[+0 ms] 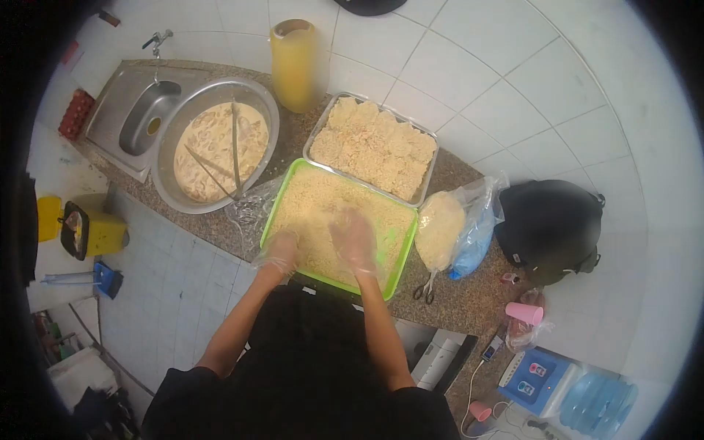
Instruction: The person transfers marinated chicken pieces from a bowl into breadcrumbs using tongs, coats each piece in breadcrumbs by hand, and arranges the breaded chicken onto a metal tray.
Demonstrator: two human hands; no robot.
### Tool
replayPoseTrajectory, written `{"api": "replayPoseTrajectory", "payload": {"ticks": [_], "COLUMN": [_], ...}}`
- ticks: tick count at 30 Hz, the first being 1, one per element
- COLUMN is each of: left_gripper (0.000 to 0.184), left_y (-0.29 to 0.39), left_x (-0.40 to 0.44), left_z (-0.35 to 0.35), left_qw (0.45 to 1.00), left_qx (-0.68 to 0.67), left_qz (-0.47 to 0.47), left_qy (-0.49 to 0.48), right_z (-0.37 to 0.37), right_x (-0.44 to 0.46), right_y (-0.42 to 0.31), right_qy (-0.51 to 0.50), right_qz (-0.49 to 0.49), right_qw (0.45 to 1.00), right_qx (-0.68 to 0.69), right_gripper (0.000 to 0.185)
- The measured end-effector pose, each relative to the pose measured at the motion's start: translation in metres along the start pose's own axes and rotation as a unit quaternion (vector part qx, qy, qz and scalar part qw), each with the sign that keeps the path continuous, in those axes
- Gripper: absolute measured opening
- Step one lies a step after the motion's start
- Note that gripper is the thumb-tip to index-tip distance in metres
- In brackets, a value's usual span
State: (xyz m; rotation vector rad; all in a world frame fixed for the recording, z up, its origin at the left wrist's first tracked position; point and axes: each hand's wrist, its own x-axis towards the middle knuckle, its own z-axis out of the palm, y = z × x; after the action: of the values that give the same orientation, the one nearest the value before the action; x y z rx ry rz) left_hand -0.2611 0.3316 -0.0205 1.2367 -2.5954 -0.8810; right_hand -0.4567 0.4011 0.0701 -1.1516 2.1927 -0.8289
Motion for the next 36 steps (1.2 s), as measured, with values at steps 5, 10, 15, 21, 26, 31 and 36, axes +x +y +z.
{"api": "replayPoseTrajectory", "payload": {"ticks": [5,10,15,21,26,31,36], "left_gripper": [0.034,0.03,0.027,0.031,0.037,0.038,0.03], "left_y": [0.008,0.057,0.033,0.046,0.053,0.026,0.032], "left_x": [0.02,0.025,0.053,0.077,0.059,0.05,0.032], "left_z": [0.089,0.032,0.054,0.02,0.039,0.071,0.013], "left_qw": [0.997,0.986,0.98,0.959,0.996,0.993,0.962], "left_qx": [-0.021,-0.151,0.067,0.132,-0.065,0.059,0.165], "left_qz": [0.02,0.067,0.189,0.11,0.031,0.093,0.156], "left_qy": [-0.074,-0.026,0.012,-0.223,-0.054,-0.052,-0.15], "right_z": [0.081,0.035,0.032,0.02,0.081,0.018,0.056], "right_x": [-0.02,-0.006,0.016,0.043,0.088,0.07,0.055], "right_y": [0.095,0.069,0.075,0.052,0.163,0.091,0.098], "right_qy": [0.009,-0.03,0.105,0.074,-0.046,0.096,0.046], "right_qz": [0.155,0.174,0.01,0.04,-0.192,0.009,-0.012], "right_qw": [0.987,0.95,0.994,0.992,0.926,0.995,0.984], "right_qx": [-0.052,0.256,0.034,-0.096,-0.323,0.01,-0.171], "right_gripper": [0.07,0.068,0.04,0.021,0.024,0.033,0.052]}}
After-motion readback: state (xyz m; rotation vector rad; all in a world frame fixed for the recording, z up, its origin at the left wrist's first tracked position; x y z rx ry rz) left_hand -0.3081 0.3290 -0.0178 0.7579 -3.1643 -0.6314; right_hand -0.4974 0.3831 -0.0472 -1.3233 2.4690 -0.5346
